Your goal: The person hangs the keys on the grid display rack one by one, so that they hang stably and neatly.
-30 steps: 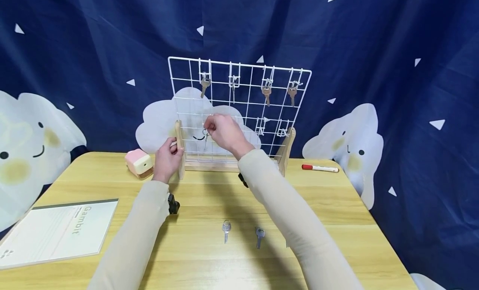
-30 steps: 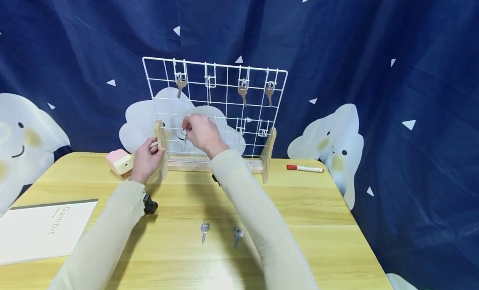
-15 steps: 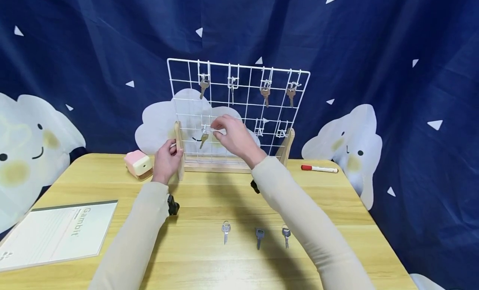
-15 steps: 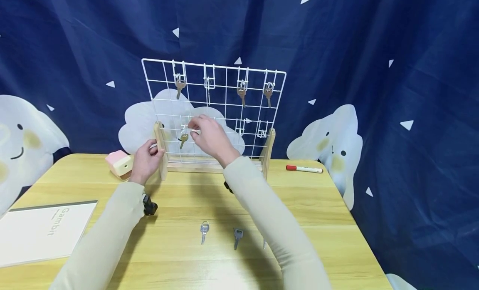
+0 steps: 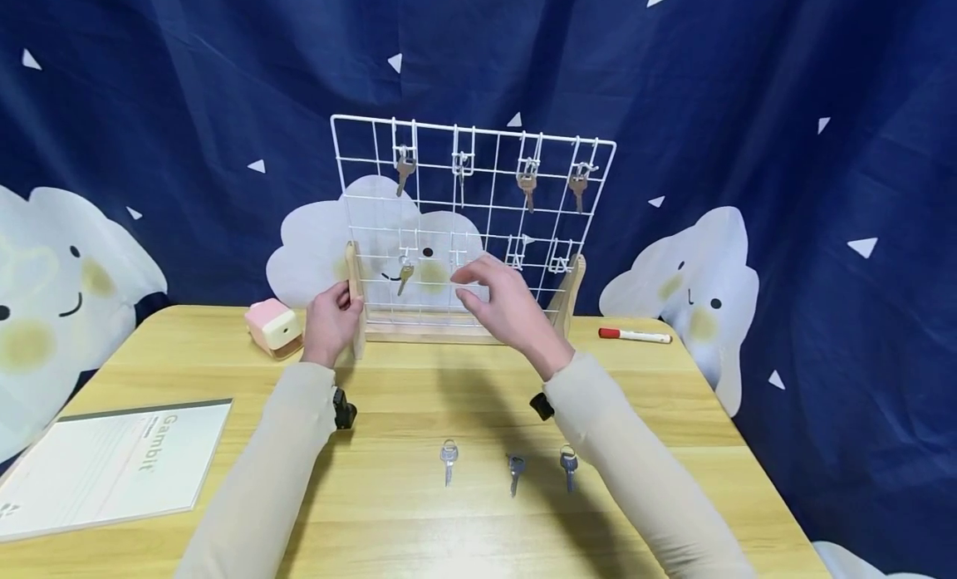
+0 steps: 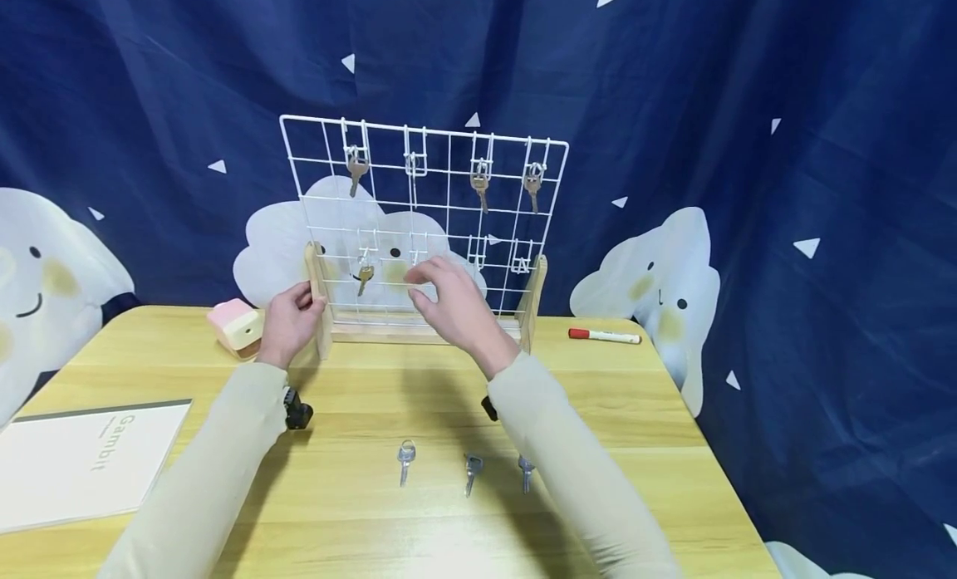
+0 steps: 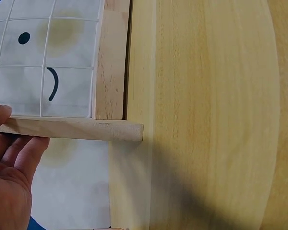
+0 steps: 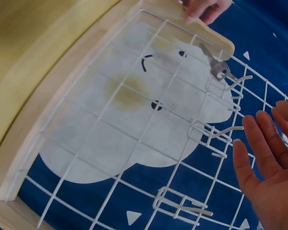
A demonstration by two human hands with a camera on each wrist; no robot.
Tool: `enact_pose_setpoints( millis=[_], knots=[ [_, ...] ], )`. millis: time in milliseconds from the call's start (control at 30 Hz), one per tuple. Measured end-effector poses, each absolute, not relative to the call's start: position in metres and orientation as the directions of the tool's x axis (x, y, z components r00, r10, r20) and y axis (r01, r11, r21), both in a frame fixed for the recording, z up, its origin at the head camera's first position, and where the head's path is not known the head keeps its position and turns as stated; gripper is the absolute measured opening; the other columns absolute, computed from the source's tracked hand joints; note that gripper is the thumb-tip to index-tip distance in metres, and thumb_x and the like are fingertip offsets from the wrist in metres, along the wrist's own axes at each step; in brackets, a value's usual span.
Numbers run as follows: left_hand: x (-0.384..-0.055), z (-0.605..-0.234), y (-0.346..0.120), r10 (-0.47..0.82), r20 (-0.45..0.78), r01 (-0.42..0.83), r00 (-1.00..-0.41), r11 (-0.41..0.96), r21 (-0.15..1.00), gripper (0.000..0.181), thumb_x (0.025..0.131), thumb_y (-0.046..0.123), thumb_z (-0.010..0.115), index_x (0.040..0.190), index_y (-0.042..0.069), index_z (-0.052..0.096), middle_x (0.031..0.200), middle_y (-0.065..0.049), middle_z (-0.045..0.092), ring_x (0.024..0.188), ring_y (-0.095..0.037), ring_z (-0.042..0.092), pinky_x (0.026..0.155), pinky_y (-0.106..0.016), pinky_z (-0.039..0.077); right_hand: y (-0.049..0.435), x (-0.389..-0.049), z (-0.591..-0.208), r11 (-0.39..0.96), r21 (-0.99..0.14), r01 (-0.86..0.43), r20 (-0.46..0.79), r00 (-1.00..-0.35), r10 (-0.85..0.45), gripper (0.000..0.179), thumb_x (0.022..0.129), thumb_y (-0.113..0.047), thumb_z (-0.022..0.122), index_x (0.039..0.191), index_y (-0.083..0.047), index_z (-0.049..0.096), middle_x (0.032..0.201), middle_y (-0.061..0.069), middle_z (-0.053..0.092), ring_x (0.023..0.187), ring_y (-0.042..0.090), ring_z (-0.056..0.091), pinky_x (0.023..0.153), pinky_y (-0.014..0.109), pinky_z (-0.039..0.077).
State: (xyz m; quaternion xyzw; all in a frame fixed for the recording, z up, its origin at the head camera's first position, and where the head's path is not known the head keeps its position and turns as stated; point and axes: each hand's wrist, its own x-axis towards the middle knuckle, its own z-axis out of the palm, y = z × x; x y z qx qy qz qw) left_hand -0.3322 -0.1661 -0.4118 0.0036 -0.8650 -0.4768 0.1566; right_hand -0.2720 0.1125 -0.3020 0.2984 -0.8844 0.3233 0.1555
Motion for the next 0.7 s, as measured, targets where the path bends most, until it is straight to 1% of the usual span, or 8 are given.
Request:
enact_pose_setpoints(
  millis=[67, 200, 300, 433, 567, 700],
  knots=[
    [-0.332, -0.412, -0.166, -0.159, 0.27, 0.143, -0.95, 0.547, 0.825, 0.042, 0.099, 0.013, 0.054, 0.139, 0.0, 0.053, 0.129, -0.019, 0.06, 0.12, -0.032, 0.057, 0.102, -0.042, 0.046, 0.116, -0.267, -0.306, 0.613, -0.475, -0.632, 0.462, -0.771, -0.437, 0.017, 0.096, -0.012, 0.063, 0.111, -0.007, 0.07, 0.11, 0.0, 0.065, 0.107, 0.019, 0.058, 0.093, 0.033, 0.048],
    [-0.332, -0.412, -0.165, -0.157, 0.274, 0.148, -0.949, 0.545, 0.825, 0.043, 0.099, 0.013, 0.054, 0.14, 0.0, 0.053, 0.129, -0.019, 0.059, 0.12, -0.032, 0.057, 0.101, -0.042, 0.046, 0.122, -0.257, -0.314, 0.613, -0.482, -0.626, 0.427, -0.779, -0.46, 0.017, 0.096, -0.012, 0.063, 0.111, -0.007, 0.07, 0.111, 0.0, 0.065, 0.106, 0.019, 0.059, 0.094, 0.032, 0.048],
    [-0.332, -0.411, -0.164, -0.156, 0.272, 0.147, -0.95, 0.544, 0.826, 0.043, 0.099, 0.013, 0.054, 0.14, 0.0, 0.052, 0.13, -0.019, 0.059, 0.12, -0.032, 0.057, 0.101, -0.041, 0.046, 0.125, -0.252, -0.321, 0.611, -0.485, -0.626, 0.414, -0.78, -0.47, 0.016, 0.095, -0.011, 0.064, 0.109, -0.008, 0.07, 0.109, -0.001, 0.066, 0.103, 0.018, 0.061, 0.092, 0.032, 0.049],
    [-0.332, -0.41, -0.164, -0.157, 0.268, 0.146, -0.951, 0.536, 0.831, 0.042, 0.099, 0.013, 0.054, 0.14, 0.001, 0.053, 0.13, -0.019, 0.059, 0.12, -0.031, 0.057, 0.101, -0.041, 0.046, 0.129, -0.247, -0.33, 0.597, -0.496, -0.63, 0.406, -0.776, -0.482, 0.014, 0.094, -0.009, 0.064, 0.107, -0.008, 0.07, 0.106, -0.001, 0.066, 0.1, 0.017, 0.062, 0.089, 0.036, 0.052],
    [-0.333, -0.41, -0.165, -0.147, 0.265, 0.15, -0.953, 0.531, 0.834, 0.043, 0.1, 0.013, 0.054, 0.14, 0.0, 0.052, 0.13, -0.02, 0.058, 0.12, -0.032, 0.057, 0.102, -0.041, 0.046, 0.131, -0.242, -0.34, 0.598, -0.504, -0.623, 0.364, -0.781, -0.507, 0.015, 0.094, -0.009, 0.065, 0.108, -0.007, 0.069, 0.105, 0.0, 0.065, 0.099, 0.017, 0.063, 0.088, 0.039, 0.053],
    [-0.333, -0.412, -0.166, -0.148, 0.264, 0.148, -0.953, 0.533, 0.833, 0.043, 0.1, 0.013, 0.053, 0.14, -0.001, 0.051, 0.13, -0.02, 0.059, 0.12, -0.032, 0.057, 0.102, -0.042, 0.046, 0.132, -0.237, -0.35, 0.616, -0.497, -0.612, 0.303, -0.787, -0.537, 0.018, 0.093, -0.01, 0.066, 0.111, -0.006, 0.069, 0.107, 0.001, 0.065, 0.101, 0.017, 0.062, 0.089, 0.035, 0.053]
  ],
)
